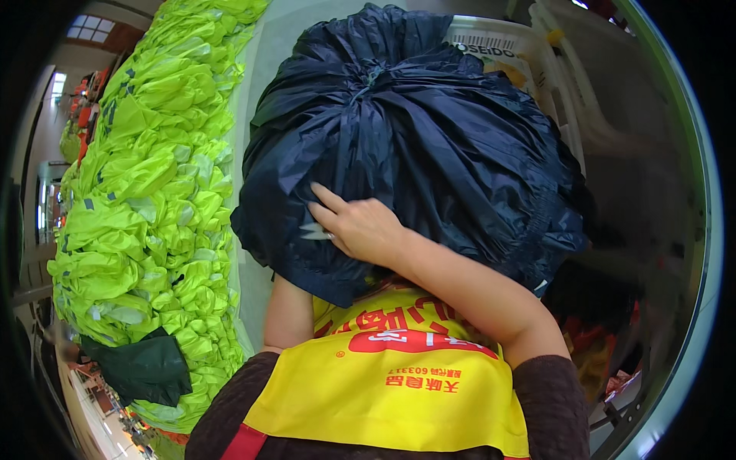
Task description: The person repeatedly cuts and removes tags from a pile of dark-colored garments using a small blade. The person handles each garment one at a time, snips the tag, and sets the garment aside.
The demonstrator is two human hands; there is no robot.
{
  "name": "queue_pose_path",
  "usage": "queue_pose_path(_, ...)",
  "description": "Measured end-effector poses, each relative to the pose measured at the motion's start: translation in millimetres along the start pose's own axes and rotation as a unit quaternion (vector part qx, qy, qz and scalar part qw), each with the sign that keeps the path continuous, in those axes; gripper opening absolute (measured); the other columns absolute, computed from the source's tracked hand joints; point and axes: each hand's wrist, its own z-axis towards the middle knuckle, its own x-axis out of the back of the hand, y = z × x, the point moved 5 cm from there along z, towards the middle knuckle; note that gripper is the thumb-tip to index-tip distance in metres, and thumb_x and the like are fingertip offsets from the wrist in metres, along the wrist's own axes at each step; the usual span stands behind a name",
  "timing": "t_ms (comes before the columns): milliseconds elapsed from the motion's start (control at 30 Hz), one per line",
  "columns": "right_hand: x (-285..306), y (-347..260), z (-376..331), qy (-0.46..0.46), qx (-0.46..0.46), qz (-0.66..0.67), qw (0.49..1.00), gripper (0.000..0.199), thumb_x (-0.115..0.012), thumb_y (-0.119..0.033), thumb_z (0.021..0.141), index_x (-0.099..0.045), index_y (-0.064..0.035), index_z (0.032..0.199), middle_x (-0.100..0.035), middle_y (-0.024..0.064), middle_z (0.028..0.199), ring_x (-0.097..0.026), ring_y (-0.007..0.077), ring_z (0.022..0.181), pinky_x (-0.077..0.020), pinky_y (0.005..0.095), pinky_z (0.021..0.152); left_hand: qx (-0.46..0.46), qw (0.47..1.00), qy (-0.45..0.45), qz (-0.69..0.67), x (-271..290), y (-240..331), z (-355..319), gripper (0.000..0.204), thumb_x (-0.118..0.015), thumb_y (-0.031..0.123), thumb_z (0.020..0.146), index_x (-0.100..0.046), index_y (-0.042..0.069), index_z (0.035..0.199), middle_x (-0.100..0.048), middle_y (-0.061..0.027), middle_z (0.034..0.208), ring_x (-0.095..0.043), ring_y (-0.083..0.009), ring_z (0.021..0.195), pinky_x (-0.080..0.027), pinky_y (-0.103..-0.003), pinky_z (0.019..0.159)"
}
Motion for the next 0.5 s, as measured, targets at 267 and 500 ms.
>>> queue_pose_path(267, 55, 12, -7, 0.063, -0.069, 0.137, 0.986, 0.012, -0.061, -0.008, 0.073, -0.061, -0.0017, 0.083, -0.062, 0.0153, 0.084, -0.062, 0.0317, 0.072, -0.0506, 0.0368, 0.067, 0.023, 1.0, 0.011, -0.007, 14, -14, -2, 0.047, -0.037, 0.034, 0.095, -0.039, 0.007, 0.134, -0.046, -0.0123, 0.132, -0.046, -0.0266, 0.12, -0.029, -0.035, 0.106)
queue_pose_path(500, 84, 65, 55, 0.214, -0.169, 0.217, 0.937, 0.025, -0.065, -0.023, 0.079, -0.062, 0.0008, 0.087, -0.058, 0.0131, 0.067, -0.057, 0.0215, 0.06, -0.0452, 0.0314, 0.061, 0.035, 0.999, 0.005, -0.01, 13, -18, 5, 0.047, -0.037, 0.034, 0.096, -0.04, 0.007, 0.134, -0.046, -0.0126, 0.132, -0.046, -0.0267, 0.12, -0.029, -0.035, 0.106)
